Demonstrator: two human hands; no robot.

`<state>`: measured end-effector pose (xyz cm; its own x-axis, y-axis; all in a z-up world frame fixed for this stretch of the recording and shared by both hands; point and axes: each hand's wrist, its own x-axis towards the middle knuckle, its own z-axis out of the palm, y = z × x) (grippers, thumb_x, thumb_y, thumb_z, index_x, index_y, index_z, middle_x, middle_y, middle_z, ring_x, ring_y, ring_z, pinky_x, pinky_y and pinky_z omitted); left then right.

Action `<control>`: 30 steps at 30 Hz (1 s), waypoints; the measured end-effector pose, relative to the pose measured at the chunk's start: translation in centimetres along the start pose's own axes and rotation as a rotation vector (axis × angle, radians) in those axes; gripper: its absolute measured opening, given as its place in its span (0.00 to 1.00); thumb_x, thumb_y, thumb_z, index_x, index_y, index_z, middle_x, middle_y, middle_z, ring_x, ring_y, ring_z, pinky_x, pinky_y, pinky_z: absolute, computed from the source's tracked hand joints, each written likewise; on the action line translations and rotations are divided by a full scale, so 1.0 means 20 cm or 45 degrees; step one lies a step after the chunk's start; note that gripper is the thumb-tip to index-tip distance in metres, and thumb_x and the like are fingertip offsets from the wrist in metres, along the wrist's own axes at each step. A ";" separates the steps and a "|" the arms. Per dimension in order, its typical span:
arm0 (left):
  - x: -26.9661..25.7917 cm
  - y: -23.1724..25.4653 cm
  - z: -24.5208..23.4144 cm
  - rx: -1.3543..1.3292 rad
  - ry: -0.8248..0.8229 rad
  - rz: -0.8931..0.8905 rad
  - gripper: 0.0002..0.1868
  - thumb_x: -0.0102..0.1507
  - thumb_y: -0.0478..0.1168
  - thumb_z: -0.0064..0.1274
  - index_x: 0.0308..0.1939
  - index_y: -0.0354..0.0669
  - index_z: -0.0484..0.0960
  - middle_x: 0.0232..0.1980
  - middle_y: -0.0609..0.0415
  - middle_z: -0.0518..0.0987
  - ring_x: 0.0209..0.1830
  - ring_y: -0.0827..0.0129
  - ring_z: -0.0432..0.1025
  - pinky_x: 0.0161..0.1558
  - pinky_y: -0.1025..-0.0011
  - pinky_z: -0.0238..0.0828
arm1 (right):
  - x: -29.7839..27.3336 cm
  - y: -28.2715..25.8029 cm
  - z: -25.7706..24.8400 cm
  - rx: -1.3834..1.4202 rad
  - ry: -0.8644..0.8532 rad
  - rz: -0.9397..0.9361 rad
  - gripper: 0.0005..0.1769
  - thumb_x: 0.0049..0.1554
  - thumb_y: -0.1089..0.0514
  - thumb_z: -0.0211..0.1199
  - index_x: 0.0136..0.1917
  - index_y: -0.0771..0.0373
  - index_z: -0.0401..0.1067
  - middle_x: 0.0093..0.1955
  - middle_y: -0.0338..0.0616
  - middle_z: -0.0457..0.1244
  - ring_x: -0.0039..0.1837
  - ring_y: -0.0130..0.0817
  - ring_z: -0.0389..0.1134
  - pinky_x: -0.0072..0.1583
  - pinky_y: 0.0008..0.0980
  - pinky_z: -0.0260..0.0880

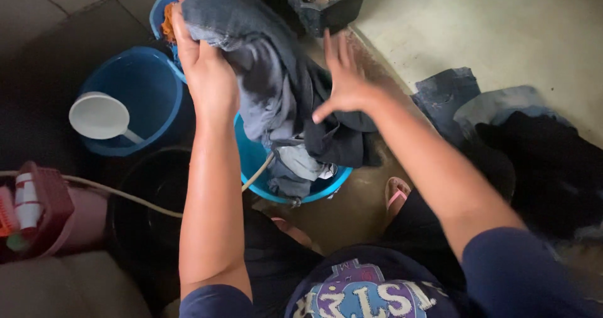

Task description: Hand-washing clothes in a basin with water and soap.

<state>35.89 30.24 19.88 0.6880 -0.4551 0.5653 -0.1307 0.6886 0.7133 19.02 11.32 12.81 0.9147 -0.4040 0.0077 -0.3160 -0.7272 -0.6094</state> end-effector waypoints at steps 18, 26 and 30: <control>-0.40 -0.34 -0.48 0.941 0.068 -0.319 0.29 0.75 0.42 0.47 0.80 0.47 0.60 0.71 0.48 0.66 0.71 0.60 0.62 0.74 0.64 0.55 | 0.28 0.34 0.71 1.609 0.378 0.430 0.39 0.62 0.42 0.54 0.79 0.63 0.55 0.77 0.50 0.58 0.75 0.43 0.60 0.74 0.40 0.59; -0.29 -0.42 -0.55 0.034 0.289 -0.037 0.25 0.75 0.43 0.43 0.74 0.37 0.60 0.69 0.45 0.69 0.71 0.59 0.65 0.76 0.60 0.59 | 0.07 0.31 0.55 1.132 0.262 0.676 0.46 0.57 0.48 0.59 0.81 0.64 0.45 0.77 0.56 0.56 0.75 0.49 0.60 0.73 0.41 0.61; -0.34 -0.64 -0.61 0.414 0.357 -0.123 0.26 0.76 0.43 0.37 0.75 0.32 0.61 0.75 0.44 0.68 0.75 0.58 0.63 0.77 0.61 0.55 | 0.01 0.43 0.56 0.889 0.191 0.777 0.51 0.55 0.51 0.61 0.83 0.64 0.40 0.77 0.58 0.56 0.75 0.51 0.60 0.72 0.42 0.62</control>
<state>41.52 31.38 1.94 0.8694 -0.3072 0.3871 -0.2432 0.4160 0.8763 19.34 11.18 -1.27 0.5831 -0.7084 -0.3977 -0.4634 0.1120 -0.8790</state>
